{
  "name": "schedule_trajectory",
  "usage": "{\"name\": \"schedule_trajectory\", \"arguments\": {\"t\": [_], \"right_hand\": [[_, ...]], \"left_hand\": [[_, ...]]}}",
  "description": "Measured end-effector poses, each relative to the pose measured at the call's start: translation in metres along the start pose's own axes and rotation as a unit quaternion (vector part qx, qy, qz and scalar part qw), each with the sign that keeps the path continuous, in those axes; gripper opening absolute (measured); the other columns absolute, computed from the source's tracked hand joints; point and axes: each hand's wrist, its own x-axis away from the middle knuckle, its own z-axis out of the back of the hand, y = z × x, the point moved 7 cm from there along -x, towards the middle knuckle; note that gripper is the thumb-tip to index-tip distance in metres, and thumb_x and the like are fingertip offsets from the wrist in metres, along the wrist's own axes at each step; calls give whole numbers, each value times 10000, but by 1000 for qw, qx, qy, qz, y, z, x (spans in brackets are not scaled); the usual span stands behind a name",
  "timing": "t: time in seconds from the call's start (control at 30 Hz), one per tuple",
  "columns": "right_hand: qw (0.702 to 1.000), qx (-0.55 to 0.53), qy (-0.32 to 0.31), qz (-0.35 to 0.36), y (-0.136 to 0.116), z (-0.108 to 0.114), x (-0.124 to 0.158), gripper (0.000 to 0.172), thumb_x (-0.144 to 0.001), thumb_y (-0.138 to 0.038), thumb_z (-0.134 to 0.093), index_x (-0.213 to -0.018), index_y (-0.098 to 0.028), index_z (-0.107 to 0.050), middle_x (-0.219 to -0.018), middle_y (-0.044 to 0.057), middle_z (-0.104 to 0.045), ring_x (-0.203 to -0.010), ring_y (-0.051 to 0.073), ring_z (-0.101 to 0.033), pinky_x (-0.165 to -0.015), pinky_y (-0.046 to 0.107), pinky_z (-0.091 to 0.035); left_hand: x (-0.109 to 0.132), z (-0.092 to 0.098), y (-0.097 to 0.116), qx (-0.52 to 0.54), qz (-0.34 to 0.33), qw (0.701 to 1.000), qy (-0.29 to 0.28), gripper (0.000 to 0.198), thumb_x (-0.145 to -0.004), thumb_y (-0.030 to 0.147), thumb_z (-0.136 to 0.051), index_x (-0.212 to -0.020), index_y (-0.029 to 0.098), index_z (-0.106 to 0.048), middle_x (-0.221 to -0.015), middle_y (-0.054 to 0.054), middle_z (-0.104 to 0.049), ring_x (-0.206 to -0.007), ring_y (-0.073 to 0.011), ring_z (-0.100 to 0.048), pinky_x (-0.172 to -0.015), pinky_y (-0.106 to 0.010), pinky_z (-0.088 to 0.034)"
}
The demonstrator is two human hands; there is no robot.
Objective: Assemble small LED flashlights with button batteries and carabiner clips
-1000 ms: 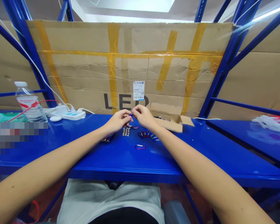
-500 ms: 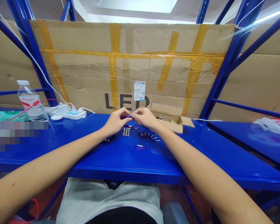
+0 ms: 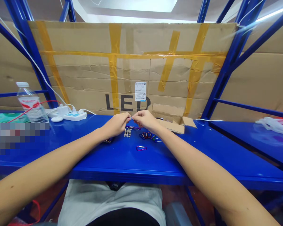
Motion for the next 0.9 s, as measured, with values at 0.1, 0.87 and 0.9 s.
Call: {"name": "schedule_trajectory", "arguments": {"t": [0.1, 0.87, 0.9], "right_hand": [[998, -54, -15, -35, 5, -4, 0, 284, -752, -281, -732, -584, -152, -544, -489, -37, -426, -437, 58, -337, -408, 211, -245], [997, -58, -11, -43, -8, -5, 6, 280, -720, -235, -737, -558, -154, -523, -505, -32, -410, -442, 54, -302, -401, 204, -200], [998, -55, -8, -41, -8, -5, 6, 273, -724, -234, -732, -561, -154, -528, -504, -30, -414, -439, 56, -304, -401, 207, -203]], "left_hand": [[2, 3, 3, 0, -15, 1000, 9, 162, -970, 220, -407, -961, 158, -557, -925, -99, -671, -855, -225, -642, -747, -349, -489], [2, 16, 12, 19, -9, 999, 33, 135, -954, 173, -337, -989, 184, -468, -929, -98, -660, -826, -223, -630, -696, -348, -461], [1, 15, 11, 24, -9, 999, 31, 126, -951, 168, -348, -987, 186, -468, -920, -94, -663, -808, -220, -629, -682, -344, -456]]}}
